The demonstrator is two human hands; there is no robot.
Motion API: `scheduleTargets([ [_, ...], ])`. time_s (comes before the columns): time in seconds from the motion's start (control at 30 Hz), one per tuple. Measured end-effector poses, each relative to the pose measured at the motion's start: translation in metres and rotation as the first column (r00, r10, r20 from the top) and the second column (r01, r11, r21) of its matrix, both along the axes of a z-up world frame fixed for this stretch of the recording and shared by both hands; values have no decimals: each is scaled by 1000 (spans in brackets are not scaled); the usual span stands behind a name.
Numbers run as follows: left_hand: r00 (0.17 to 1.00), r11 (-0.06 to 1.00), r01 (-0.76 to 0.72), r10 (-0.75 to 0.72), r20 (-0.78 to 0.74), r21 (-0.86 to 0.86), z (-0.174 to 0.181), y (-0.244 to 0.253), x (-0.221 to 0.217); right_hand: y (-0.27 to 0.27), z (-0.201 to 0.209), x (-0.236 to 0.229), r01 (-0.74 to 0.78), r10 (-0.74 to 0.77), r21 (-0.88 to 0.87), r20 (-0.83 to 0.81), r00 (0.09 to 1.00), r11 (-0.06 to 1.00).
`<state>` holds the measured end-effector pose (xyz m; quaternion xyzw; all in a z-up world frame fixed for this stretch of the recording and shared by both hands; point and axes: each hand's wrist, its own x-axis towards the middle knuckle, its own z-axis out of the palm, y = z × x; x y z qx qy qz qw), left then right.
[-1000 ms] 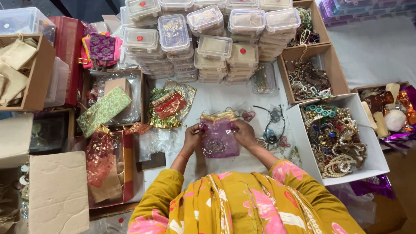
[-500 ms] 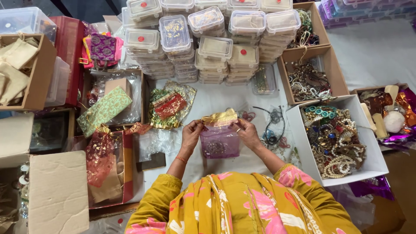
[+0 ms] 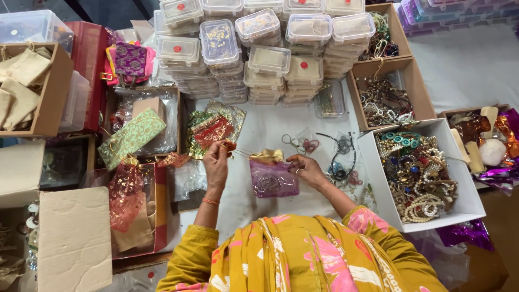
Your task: Packing various pieces of jewelry into small decorative drawstring bags and organizing them on a workspace.
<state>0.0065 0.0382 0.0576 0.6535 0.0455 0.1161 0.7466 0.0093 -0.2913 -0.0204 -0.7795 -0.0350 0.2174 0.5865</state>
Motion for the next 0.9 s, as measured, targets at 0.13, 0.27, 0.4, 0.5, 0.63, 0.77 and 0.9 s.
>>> scheduleTargets([
  [0.13,999,998,-21,18,-51,-61,50,10,-10,1,31,0,0,0,-43,2,1000,999],
  [0.27,999,992,49,-49,-2,-113,95,-2,-22,21,83,-6,-24,96,-271,255,962,962],
  [0.4,958,954,288,-288,10,-80,107,-39,-33,65,165,-22,-87,188,-185,641,744,979],
  [0.5,905,897,423,-425,8,-126,115,-75,-50,86,180,-33,-112,317,-303,811,491,947],
  [0.63,817,828,558,-539,203,-46,138,-82,-66,79,137,-32,-187,187,-75,682,707,979],
  [0.77,822,790,569,-533,200,-228,125,-70,-67,60,128,-26,-28,306,-383,690,656,923],
  [0.9,891,891,438,-413,191,-117,96,-52,-61,61,147,-31,-79,215,-413,293,932,907],
])
